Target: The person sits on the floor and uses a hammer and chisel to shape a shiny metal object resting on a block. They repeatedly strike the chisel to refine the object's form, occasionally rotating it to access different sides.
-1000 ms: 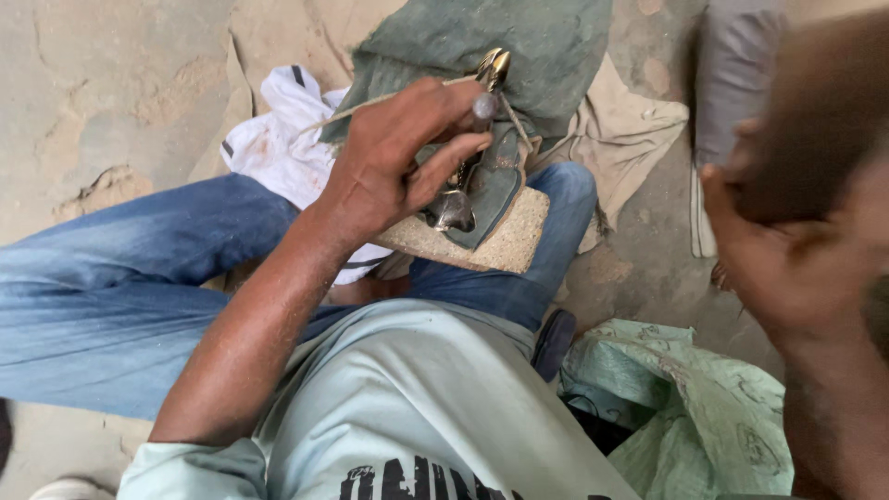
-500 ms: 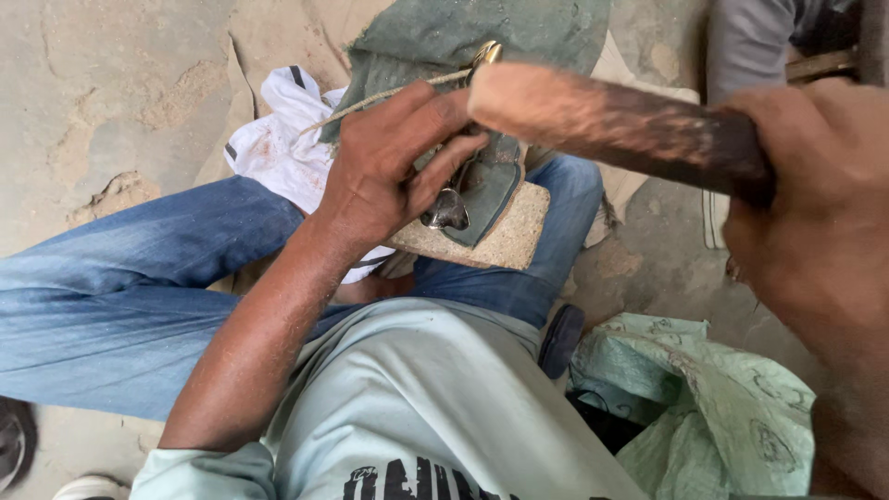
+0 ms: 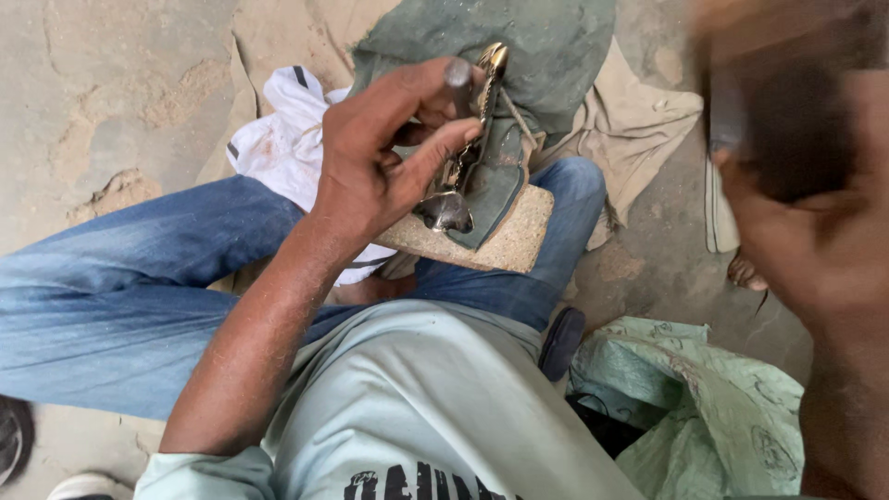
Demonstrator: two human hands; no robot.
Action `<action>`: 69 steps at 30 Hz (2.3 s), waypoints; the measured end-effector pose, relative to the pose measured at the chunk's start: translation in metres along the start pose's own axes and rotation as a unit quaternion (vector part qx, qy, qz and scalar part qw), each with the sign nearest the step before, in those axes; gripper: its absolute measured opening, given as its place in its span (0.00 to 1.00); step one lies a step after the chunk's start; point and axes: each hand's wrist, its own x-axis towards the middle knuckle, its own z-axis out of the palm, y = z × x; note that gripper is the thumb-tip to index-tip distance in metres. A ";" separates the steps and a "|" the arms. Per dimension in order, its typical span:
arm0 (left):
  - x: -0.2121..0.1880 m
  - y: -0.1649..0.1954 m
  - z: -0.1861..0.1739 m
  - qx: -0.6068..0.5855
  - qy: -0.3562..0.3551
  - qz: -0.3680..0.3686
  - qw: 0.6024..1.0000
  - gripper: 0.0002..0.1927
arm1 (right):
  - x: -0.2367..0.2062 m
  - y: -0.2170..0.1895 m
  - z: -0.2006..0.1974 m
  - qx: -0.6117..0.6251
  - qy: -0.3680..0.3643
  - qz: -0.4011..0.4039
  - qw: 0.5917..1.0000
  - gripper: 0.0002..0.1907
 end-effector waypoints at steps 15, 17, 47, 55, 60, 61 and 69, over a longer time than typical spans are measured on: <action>-0.007 0.007 0.004 0.046 -0.012 -0.005 0.999 0.21 | 0.017 -0.012 -0.001 -0.102 -0.076 0.110 0.986 0.08; -0.007 0.008 0.002 0.083 -0.030 0.027 0.996 0.18 | 0.020 -0.020 -0.007 -0.168 -0.049 0.035 0.984 0.16; -0.001 0.005 -0.013 0.079 -0.090 0.038 0.992 0.15 | 0.029 -0.039 0.004 -0.165 0.007 -0.012 0.986 0.16; 0.023 -0.036 -0.017 -0.130 0.051 -0.150 0.979 0.15 | -0.005 0.036 0.107 0.334 0.070 0.168 0.925 0.14; 0.064 -0.094 0.005 -0.152 -0.039 -0.160 0.975 0.09 | 0.001 0.047 0.138 0.340 0.029 0.211 0.916 0.15; 0.070 -0.101 0.008 -0.138 -0.073 -0.152 0.976 0.09 | 0.007 0.048 0.138 0.332 0.027 0.208 0.920 0.16; 0.088 -0.112 0.014 0.024 -0.203 -0.100 0.974 0.16 | 0.049 0.063 0.109 0.182 0.005 0.159 0.970 0.18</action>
